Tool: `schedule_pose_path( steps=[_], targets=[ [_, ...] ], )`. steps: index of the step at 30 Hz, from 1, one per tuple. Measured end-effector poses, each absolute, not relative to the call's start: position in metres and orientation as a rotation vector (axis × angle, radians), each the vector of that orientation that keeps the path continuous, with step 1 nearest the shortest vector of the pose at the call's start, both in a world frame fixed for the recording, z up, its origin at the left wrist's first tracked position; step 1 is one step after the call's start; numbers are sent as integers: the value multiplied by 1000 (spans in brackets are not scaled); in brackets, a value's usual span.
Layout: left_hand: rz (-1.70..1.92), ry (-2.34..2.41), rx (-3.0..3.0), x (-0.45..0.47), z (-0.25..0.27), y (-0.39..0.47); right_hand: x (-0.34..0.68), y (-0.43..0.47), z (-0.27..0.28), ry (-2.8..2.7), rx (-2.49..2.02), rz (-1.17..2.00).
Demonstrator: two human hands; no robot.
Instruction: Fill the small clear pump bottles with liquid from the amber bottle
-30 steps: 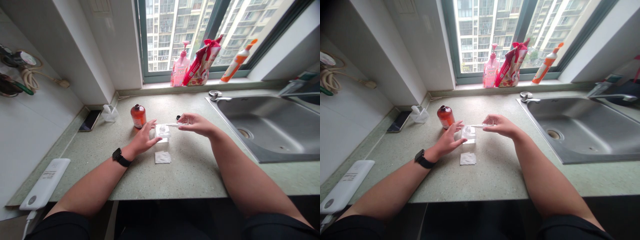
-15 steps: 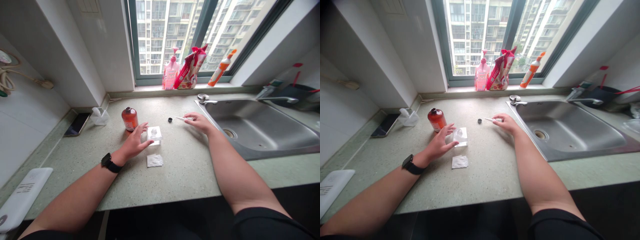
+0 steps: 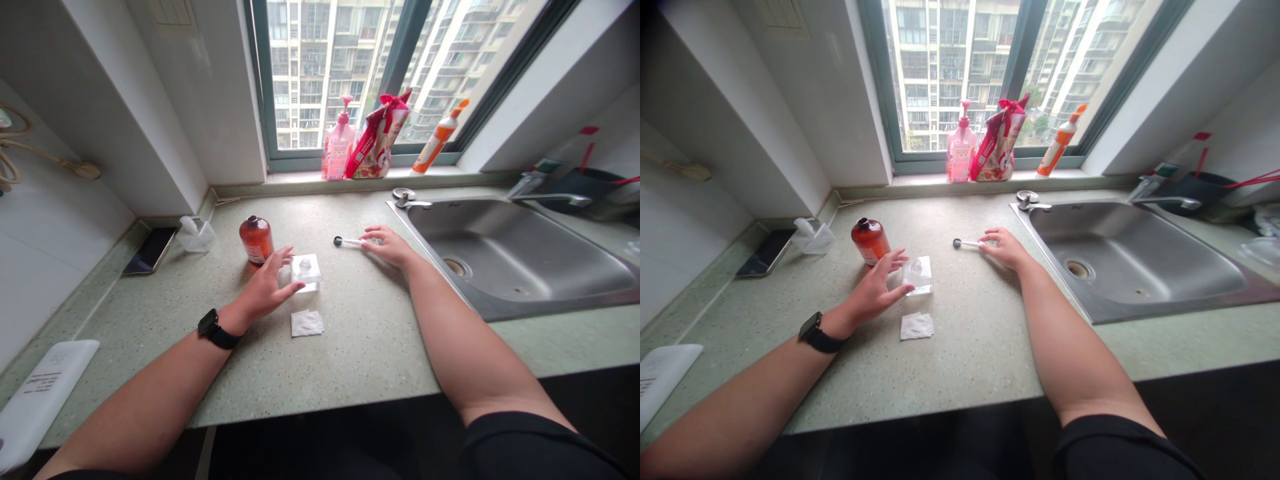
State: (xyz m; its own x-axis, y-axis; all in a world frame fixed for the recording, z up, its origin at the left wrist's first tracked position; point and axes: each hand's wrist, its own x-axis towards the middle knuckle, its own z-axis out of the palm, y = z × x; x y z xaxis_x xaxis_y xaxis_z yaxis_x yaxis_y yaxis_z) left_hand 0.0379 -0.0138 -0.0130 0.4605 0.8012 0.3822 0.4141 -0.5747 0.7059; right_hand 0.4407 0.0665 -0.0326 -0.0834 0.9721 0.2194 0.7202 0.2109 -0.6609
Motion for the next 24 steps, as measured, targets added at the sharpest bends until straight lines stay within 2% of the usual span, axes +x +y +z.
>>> schedule_pose_path(
  steps=[10,17,19,24],
  targets=[
    [970,1009,2193,38,-11,-14,435,62,-24,-1829,-1547,490],
    [962,1020,2194,37,-10,-14,409,45,4,-1695,-1396,204],
    [956,1021,2196,37,-9,-14,391,38,9,-1697,-1288,308],
    [971,1024,2202,37,-12,-11,336,20,-3,-1962,-1063,964]
  ],
)
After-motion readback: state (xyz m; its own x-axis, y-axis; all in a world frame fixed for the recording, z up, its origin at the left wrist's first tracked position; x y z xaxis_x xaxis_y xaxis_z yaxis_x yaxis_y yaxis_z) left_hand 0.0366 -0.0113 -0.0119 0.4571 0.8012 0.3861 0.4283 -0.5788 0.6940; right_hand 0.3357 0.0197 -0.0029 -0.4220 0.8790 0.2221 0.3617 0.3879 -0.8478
